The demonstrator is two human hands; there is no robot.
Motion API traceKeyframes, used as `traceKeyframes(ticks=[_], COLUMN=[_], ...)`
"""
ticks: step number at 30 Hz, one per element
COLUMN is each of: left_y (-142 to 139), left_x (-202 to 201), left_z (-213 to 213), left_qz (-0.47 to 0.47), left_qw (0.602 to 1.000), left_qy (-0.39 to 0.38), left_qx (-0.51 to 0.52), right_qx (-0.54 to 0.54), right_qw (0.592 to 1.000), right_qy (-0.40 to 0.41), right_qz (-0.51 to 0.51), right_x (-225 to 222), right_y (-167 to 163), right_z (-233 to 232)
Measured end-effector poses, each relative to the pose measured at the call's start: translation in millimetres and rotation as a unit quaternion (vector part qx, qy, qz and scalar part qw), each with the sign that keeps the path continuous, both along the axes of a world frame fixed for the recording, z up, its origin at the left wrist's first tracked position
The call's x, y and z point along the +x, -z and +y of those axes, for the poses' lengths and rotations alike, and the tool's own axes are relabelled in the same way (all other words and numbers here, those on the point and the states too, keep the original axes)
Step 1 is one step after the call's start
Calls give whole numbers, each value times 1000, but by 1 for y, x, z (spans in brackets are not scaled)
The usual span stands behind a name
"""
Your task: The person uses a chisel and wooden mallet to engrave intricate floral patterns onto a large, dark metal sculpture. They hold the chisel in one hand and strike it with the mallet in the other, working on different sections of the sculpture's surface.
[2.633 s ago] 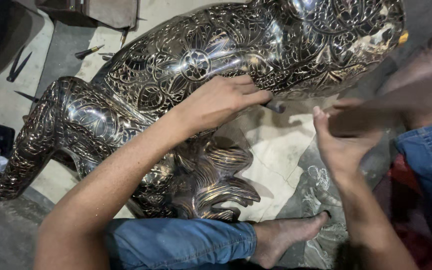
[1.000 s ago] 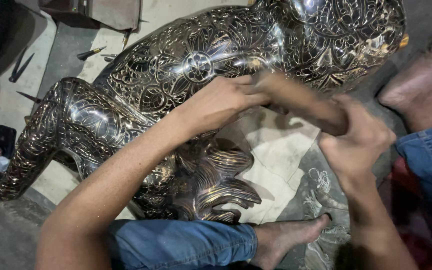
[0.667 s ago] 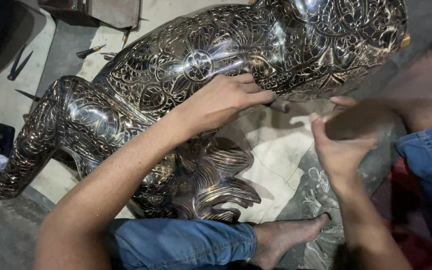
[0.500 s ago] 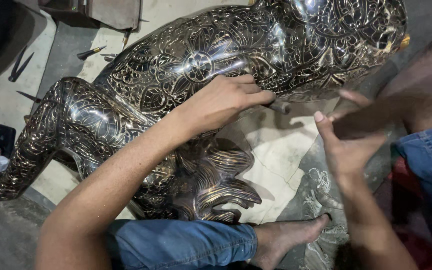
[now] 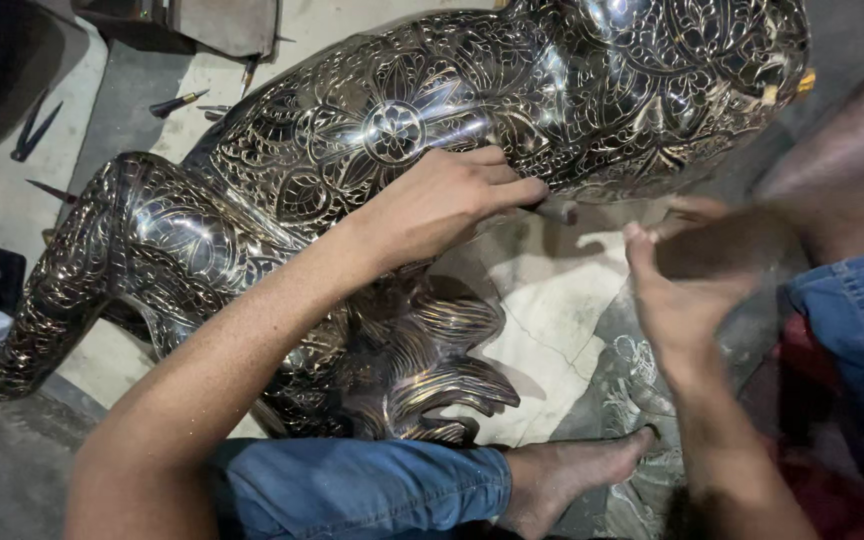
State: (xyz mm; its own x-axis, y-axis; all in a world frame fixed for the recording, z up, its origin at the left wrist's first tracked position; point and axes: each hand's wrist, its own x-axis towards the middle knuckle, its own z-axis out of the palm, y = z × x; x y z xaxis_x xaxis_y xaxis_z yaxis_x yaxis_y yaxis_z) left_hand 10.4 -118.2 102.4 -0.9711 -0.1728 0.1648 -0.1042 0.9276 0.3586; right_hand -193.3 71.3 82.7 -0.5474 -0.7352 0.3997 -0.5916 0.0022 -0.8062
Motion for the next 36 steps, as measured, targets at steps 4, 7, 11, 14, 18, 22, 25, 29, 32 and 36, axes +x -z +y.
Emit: traceKeyframes(ticks=[4, 7, 11, 14, 18, 22, 25, 29, 32, 36], left_y=[8, 16, 19, 16, 2, -7, -3, 10, 15, 14], left_x=[3, 3, 3, 3, 3, 3, 4, 2, 1, 1], left_z=[-2, -2, -1, -2, -2, -3, -4, -4, -4, -6], left_qz=[32, 3, -3, 22, -10, 17, 22, 9, -19, 4], left_qw=[999, 1000, 1000, 1000, 1000, 1000, 999, 1000, 1000, 1000], left_qy=[8, -4, -2, -4, 0, 9, 16, 5, 1, -1], left_qx=[2, -26, -7, -3, 14, 10, 17, -11, 10, 6], right_qx=[110, 87, 24, -16, 50, 82, 95, 91, 14, 51], right_qw=[992, 995, 983, 998, 992, 984, 992, 946, 996, 989], right_qy=[-18, -34, -17, -26, 6, 15, -3, -14, -16, -7], right_qz=[64, 23, 181, -54, 116, 155, 88, 309, 90, 138], right_x=[-7, -13, -13, -7, 0, -1, -4, -10, -12, -10], right_y=[12, 19, 20, 19, 20, 19, 18, 17, 20, 24], right_z=[5, 7, 5, 4, 7, 8, 6, 4, 3, 2])
